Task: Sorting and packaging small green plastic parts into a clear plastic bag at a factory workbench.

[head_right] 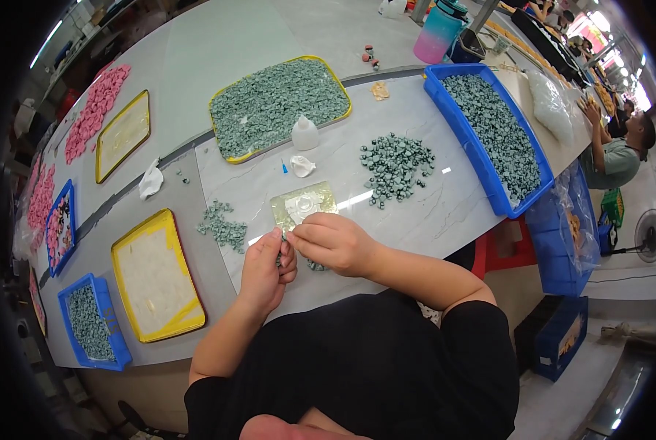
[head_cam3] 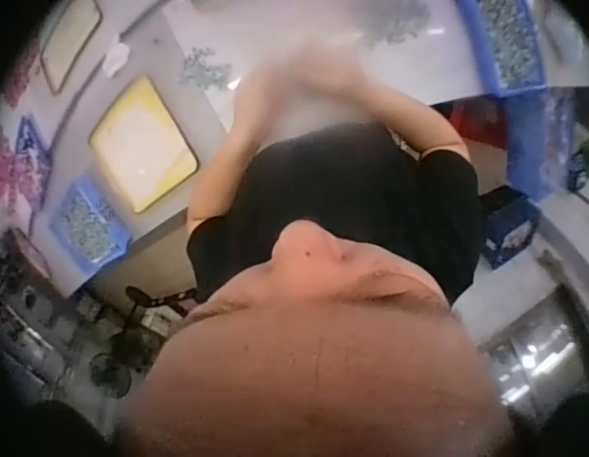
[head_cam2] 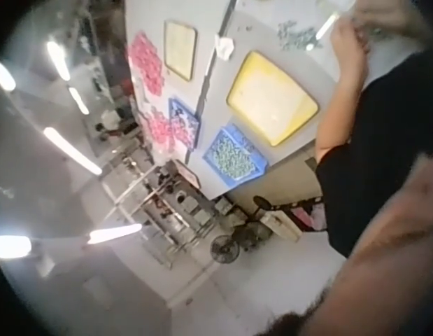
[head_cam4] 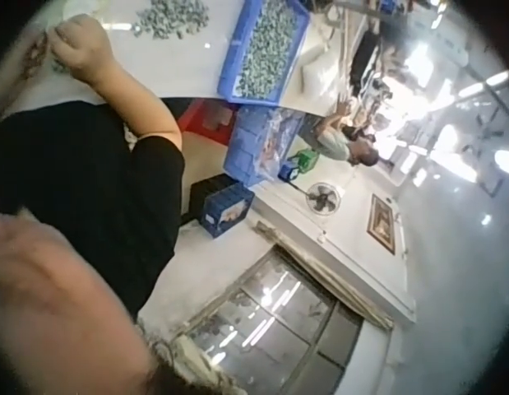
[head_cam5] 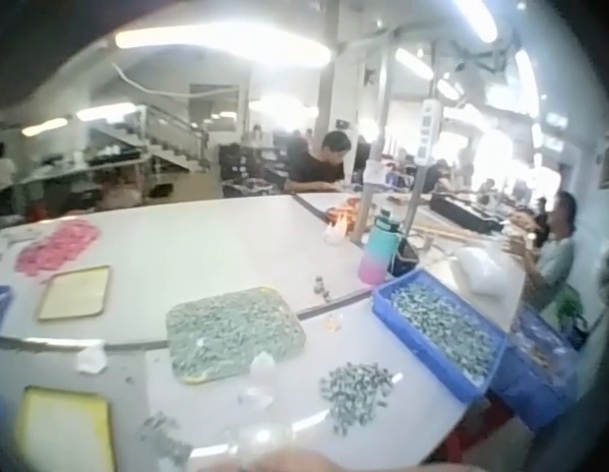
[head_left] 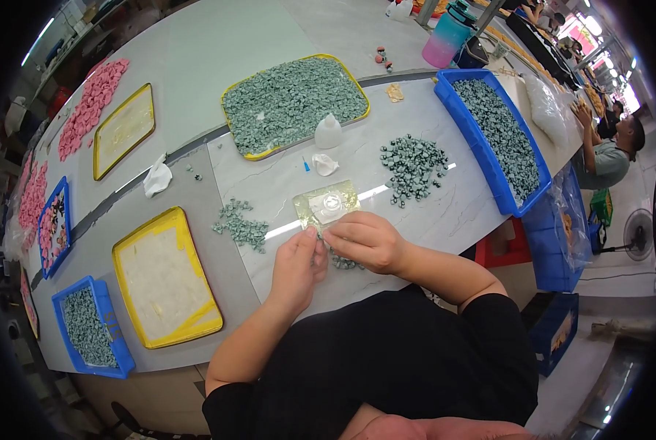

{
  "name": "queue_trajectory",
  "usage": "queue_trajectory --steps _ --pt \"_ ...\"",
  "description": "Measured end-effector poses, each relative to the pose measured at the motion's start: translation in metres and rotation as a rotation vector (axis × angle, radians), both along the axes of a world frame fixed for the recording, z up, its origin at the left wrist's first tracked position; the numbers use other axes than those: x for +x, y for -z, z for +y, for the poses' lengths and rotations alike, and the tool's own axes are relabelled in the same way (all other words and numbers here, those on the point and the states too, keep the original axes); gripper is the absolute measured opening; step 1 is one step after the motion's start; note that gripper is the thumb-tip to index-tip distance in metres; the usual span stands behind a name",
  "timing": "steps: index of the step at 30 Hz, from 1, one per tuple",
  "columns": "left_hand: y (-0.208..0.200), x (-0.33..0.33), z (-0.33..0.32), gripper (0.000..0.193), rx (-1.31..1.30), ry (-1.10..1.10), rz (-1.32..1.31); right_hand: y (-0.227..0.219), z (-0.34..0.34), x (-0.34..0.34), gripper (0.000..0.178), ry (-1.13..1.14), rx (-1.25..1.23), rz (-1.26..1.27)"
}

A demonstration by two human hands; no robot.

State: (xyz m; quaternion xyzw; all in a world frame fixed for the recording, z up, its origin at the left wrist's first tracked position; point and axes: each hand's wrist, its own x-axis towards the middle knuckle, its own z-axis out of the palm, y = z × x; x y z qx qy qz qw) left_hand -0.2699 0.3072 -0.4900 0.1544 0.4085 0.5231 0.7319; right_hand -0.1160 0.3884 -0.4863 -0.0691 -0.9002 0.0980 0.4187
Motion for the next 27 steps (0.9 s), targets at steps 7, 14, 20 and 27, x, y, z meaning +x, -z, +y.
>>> queue_trajectory --steps 7,14,20,27 --pt "0.010 0.006 -0.006 0.028 0.284 -0.144 0.517 0.003 -0.008 -0.004 0.025 -0.028 -0.259 0.119" --pt "0.016 0.016 -0.002 0.026 0.375 -0.207 0.772 0.011 -0.015 -0.005 0.021 0.060 -0.475 0.216" --pt "0.017 0.022 -0.001 0.026 0.410 -0.231 0.835 0.017 -0.016 -0.005 0.021 0.058 -0.426 0.287" --pt "0.008 0.021 0.002 0.030 0.220 -0.198 0.550 0.020 -0.015 0.000 0.020 0.071 -0.611 0.207"
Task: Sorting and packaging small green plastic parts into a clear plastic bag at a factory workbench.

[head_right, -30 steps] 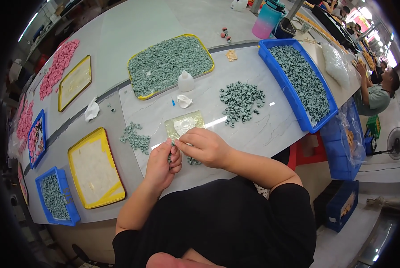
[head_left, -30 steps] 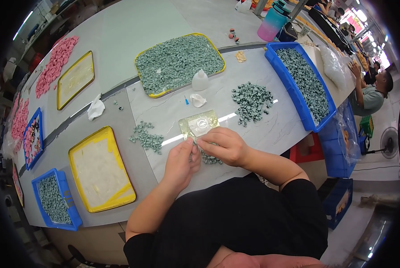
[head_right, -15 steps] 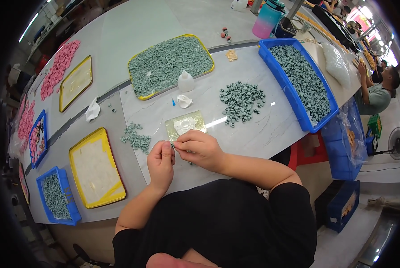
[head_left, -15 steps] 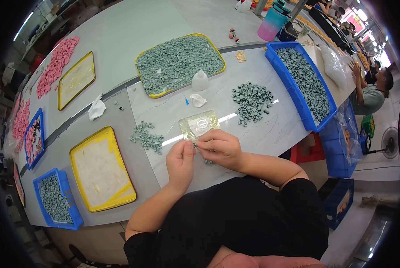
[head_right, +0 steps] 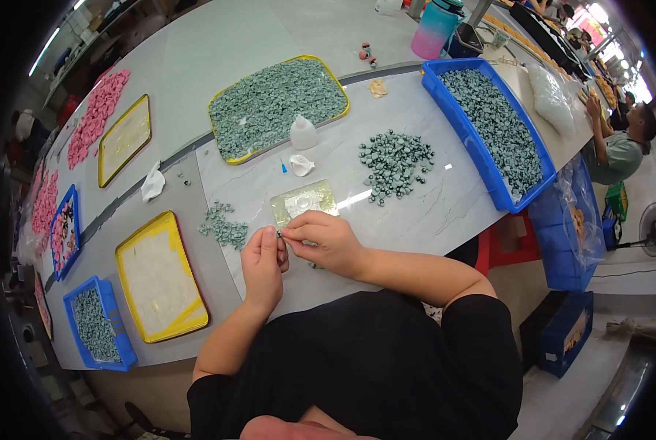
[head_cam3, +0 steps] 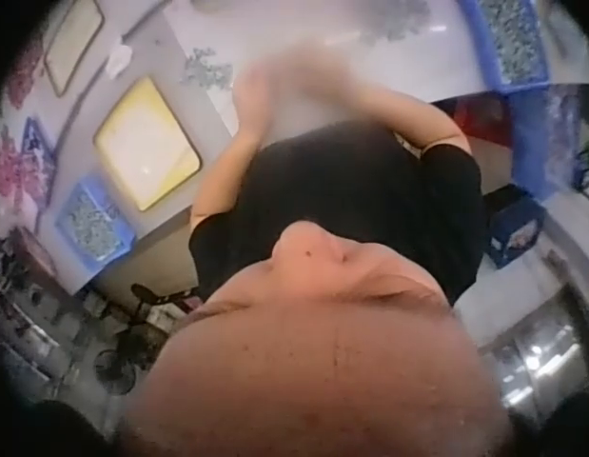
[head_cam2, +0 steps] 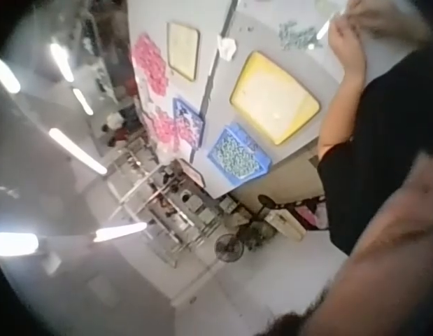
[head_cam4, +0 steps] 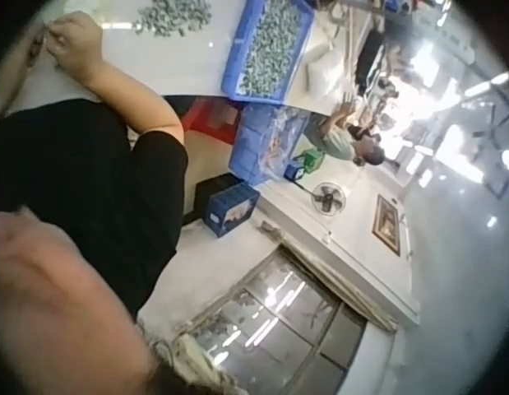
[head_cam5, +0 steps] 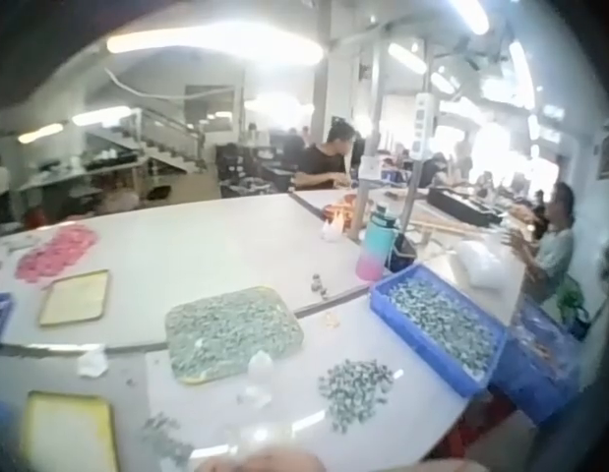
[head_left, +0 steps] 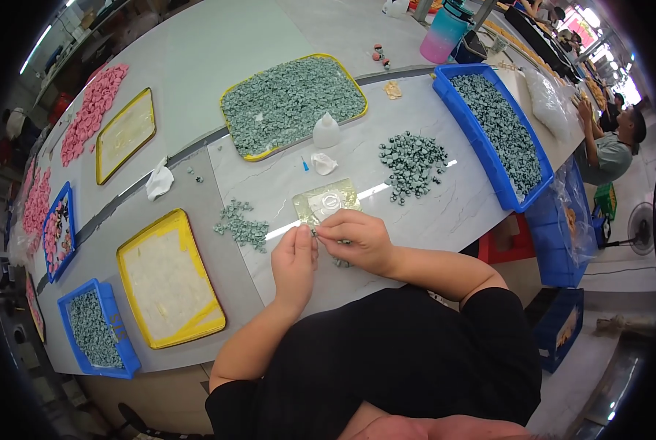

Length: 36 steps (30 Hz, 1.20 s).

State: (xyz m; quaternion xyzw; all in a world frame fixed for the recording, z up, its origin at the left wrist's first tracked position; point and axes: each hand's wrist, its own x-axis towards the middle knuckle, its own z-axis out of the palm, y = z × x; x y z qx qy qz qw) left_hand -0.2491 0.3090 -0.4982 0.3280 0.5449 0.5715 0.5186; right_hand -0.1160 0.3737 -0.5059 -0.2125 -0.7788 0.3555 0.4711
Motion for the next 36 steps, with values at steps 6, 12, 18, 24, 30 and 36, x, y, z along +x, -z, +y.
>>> queue_trajectory --steps 6,12,18,24,30,36 --pt "-0.007 -0.001 0.001 0.034 -0.174 0.046 -0.335 -0.004 0.000 0.004 0.019 0.000 -0.052 -0.074" --pt "-0.008 0.004 -0.005 0.035 -0.143 0.051 -0.259 -0.006 -0.004 0.007 0.019 0.009 0.097 -0.062" --pt "-0.006 0.012 -0.013 0.036 -0.058 0.042 -0.078 -0.005 -0.015 0.009 0.014 0.019 0.019 -0.022" --pt "-0.012 0.018 -0.015 0.035 -0.078 0.070 -0.135 -0.010 -0.017 0.017 0.012 0.044 -0.040 0.005" --pt "-0.019 0.019 -0.012 0.035 -0.210 0.115 -0.351 -0.016 -0.018 0.022 0.010 0.066 -0.147 -0.047" --pt "-0.023 0.015 -0.011 0.035 -0.277 0.156 -0.267 -0.027 -0.009 0.034 0.009 -0.007 -0.143 -0.134"
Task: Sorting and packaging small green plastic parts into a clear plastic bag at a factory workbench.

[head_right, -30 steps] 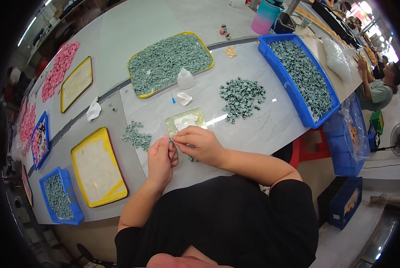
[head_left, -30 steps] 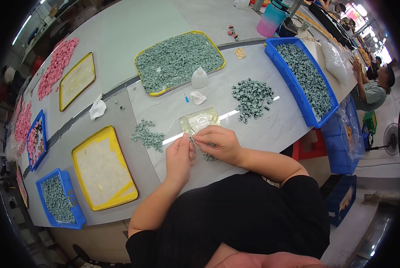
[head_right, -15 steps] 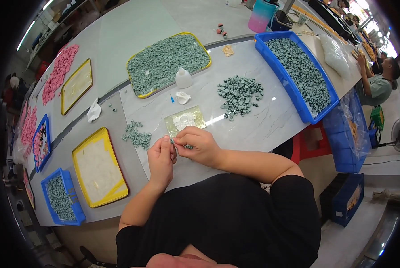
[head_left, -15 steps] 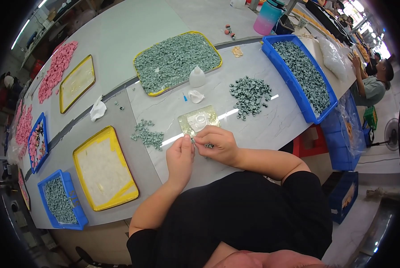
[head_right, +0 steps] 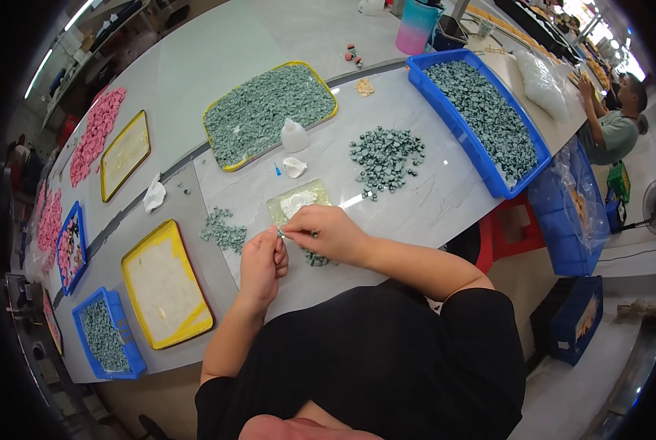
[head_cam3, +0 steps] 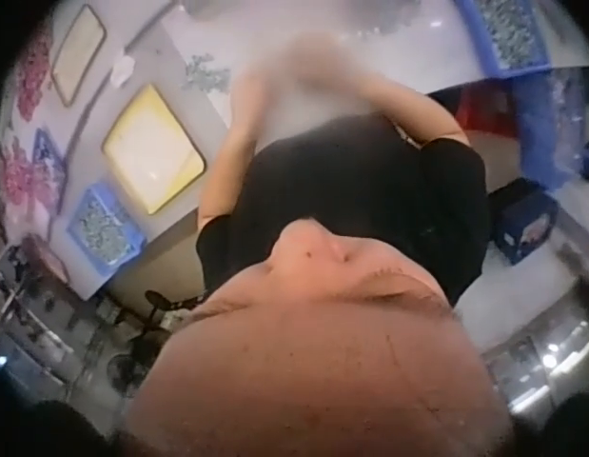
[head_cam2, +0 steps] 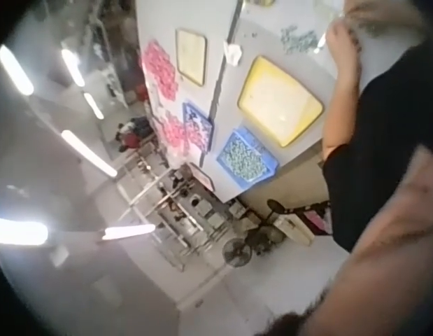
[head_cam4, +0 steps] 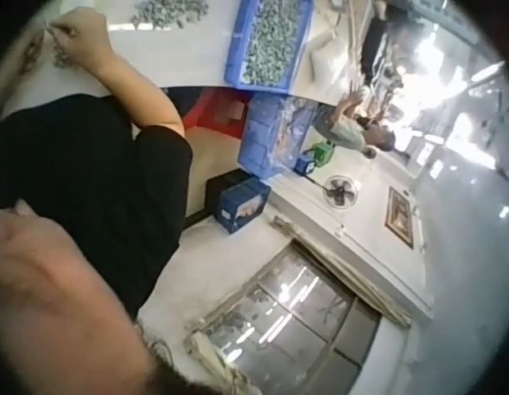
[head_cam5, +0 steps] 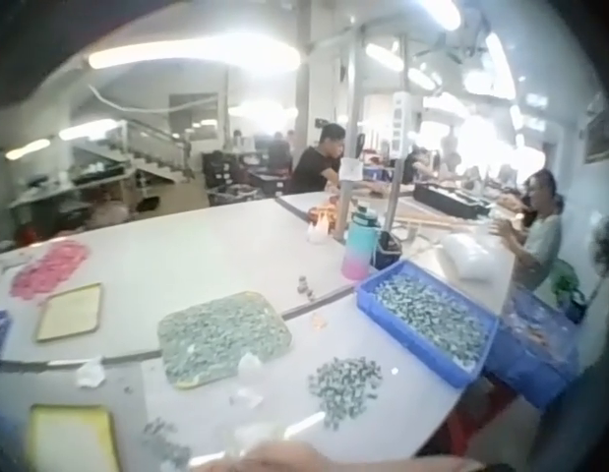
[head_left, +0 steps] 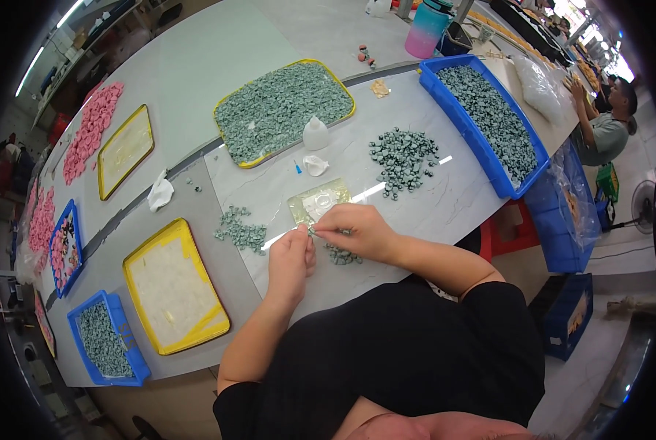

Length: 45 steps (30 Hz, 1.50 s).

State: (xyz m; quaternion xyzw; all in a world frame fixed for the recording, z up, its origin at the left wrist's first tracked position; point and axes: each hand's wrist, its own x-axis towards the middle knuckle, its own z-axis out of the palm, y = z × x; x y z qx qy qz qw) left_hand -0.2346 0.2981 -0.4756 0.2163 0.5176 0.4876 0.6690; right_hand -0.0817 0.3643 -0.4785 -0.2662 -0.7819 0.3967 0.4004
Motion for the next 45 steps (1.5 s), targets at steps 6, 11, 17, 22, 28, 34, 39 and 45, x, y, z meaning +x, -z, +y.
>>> queue_trajectory --steps 6,11,17,22,28,34,39,45 --pt "0.016 0.010 0.000 0.035 -0.018 0.260 0.375 -0.018 0.036 0.046 0.024 0.020 0.106 -0.354" --pt "0.015 0.022 0.004 0.034 0.019 0.330 0.450 -0.011 0.043 0.073 0.041 -0.004 0.304 -0.637" --pt "0.007 0.028 0.017 0.026 0.270 0.115 0.791 -0.001 0.045 0.092 0.045 0.013 0.417 -0.695" --pt "-0.011 0.053 0.018 0.028 0.326 0.167 1.241 -0.007 0.051 0.124 0.046 0.043 0.297 -0.604" --pt "-0.022 0.079 0.022 0.028 0.296 0.244 1.306 -0.021 0.066 0.195 0.069 0.393 0.328 -0.589" --pt "-0.029 0.090 0.017 0.027 0.377 0.257 1.406 -0.005 0.077 0.219 0.071 0.350 0.247 -0.749" --pt "-0.036 0.105 0.014 0.024 0.361 0.288 1.409 -0.011 0.065 0.207 0.070 0.305 0.272 -0.760" --pt "-0.038 0.105 0.004 0.028 0.342 0.334 1.431 -0.014 0.049 0.176 0.065 0.305 0.319 -0.826"
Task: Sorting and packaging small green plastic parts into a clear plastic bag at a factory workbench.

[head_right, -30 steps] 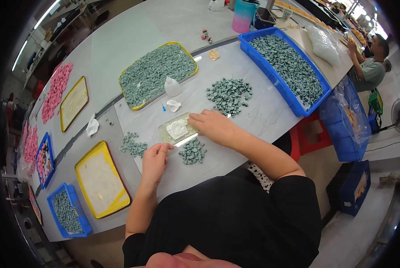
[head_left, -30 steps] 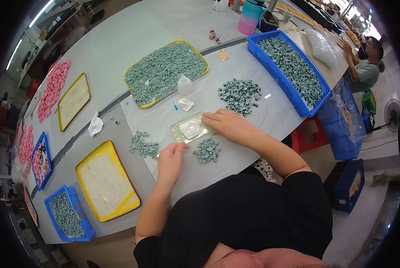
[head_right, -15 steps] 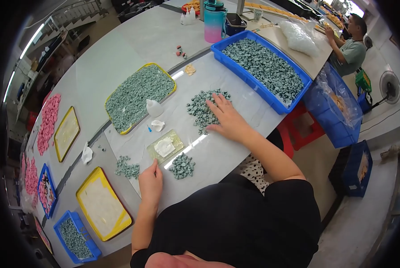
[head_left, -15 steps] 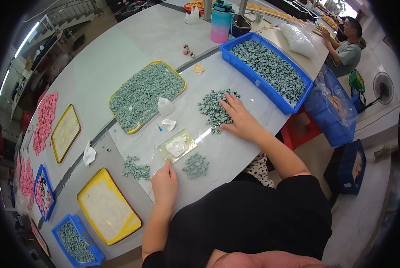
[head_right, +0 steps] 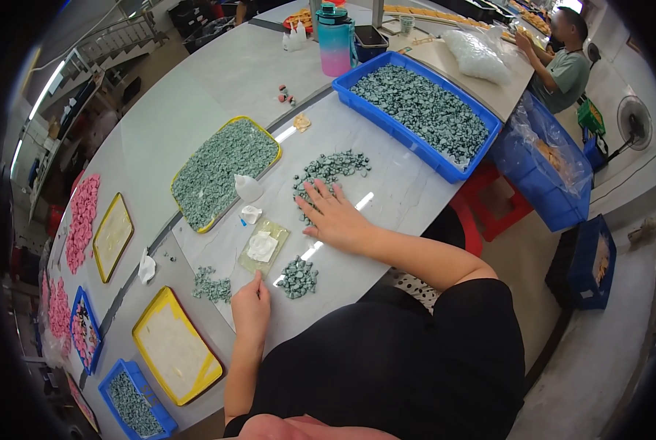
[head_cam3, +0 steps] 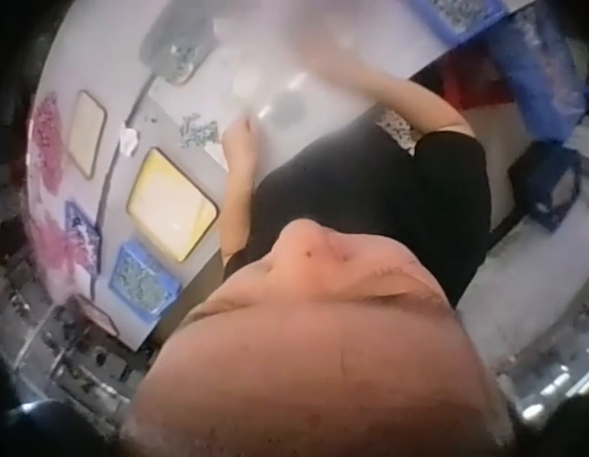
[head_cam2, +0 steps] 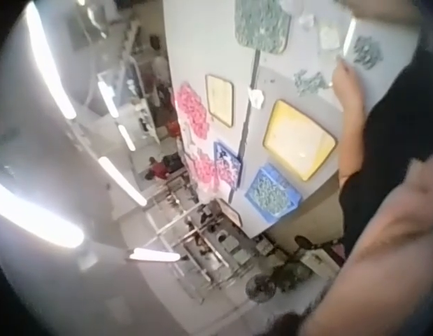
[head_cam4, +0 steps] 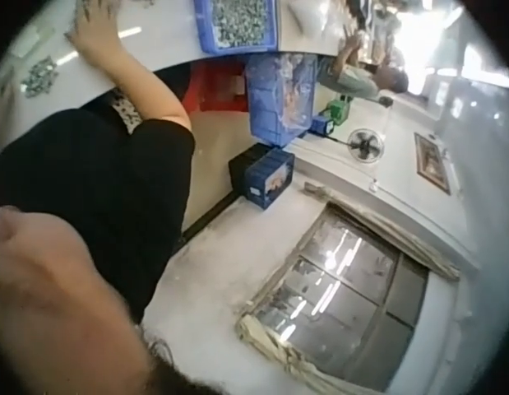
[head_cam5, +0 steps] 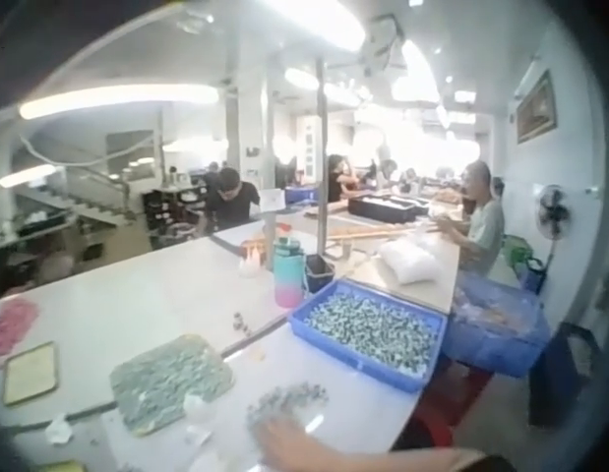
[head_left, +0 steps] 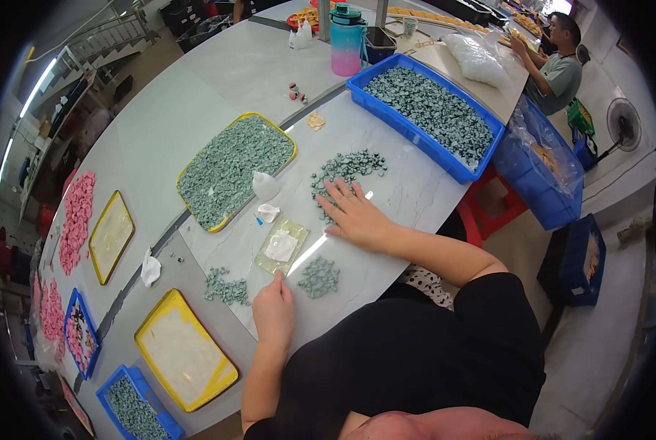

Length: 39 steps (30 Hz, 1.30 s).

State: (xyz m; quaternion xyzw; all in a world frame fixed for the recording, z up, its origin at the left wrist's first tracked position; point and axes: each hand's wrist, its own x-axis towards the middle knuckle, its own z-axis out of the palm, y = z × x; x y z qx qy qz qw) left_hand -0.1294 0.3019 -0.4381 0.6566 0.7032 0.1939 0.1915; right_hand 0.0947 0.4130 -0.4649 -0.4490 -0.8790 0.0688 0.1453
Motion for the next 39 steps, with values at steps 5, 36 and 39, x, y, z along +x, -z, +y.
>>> queue_trajectory --steps 5,36,39 --pt "-0.001 -0.008 -0.004 0.029 0.031 -0.023 0.060 -0.009 0.001 -0.015 0.062 -0.021 -0.019 -0.139" --pt "-0.008 -0.050 -0.025 0.022 0.071 0.016 0.098 -0.030 0.001 -0.026 0.052 -0.045 -0.043 -0.042" --pt "-0.019 -0.091 -0.051 0.021 -0.003 0.039 0.153 -0.051 -0.038 -0.071 0.057 -0.077 -0.055 -0.180"
